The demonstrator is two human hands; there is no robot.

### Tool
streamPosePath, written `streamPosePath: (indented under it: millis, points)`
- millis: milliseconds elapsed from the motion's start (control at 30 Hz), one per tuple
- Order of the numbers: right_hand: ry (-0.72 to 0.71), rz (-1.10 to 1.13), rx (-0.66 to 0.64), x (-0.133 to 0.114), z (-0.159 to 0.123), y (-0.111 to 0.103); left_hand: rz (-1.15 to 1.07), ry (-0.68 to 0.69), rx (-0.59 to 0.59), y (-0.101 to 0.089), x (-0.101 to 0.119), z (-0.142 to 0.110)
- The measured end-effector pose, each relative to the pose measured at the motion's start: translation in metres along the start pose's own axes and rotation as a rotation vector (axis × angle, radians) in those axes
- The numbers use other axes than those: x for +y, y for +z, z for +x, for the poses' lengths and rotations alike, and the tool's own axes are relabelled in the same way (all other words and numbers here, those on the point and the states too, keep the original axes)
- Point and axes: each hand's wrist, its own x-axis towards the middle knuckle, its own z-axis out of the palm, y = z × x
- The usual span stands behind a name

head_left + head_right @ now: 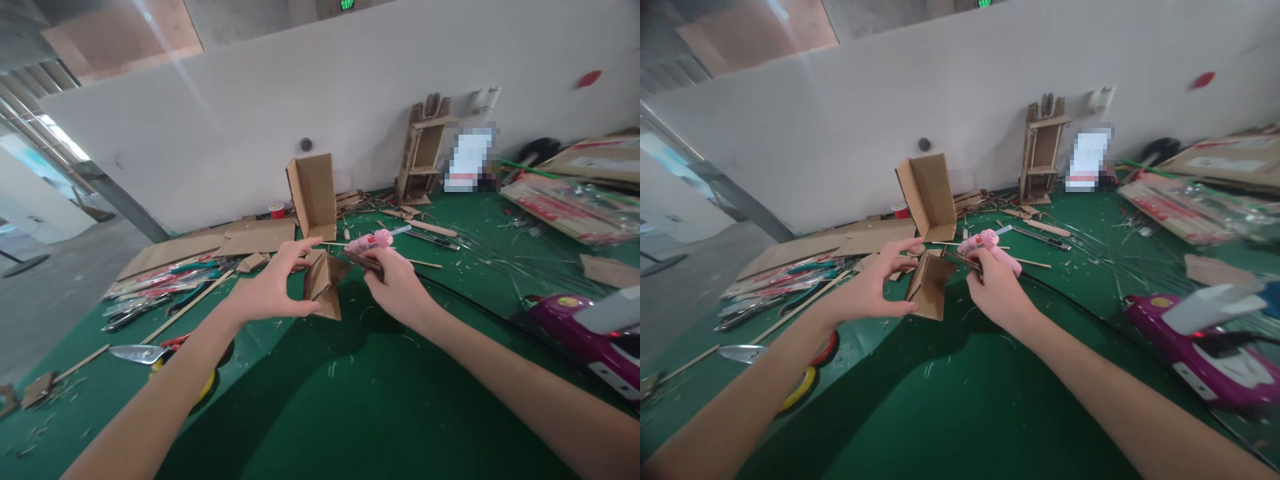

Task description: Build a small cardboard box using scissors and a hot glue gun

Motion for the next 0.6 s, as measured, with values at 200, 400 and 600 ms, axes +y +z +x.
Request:
streamPosePath:
  millis: [200, 400, 600]
  points:
    - [-0.141, -0.104, -0.160, -0.014, -0.011, -0.004, 0.221, -0.030, -0.011, -0.011, 0.018, -0.008]
    - [-0.381, -0.114, -0.155, -0.036, -0.021, -0.005, 0.305, -0.027, -0.039, -0.007, 0.016, -0.007]
    - [0.124, 0.082, -0.196, -0.037, -0.016, 0.001, 0.204, -0.019, 0.083, 0.008, 0.005, 0.000]
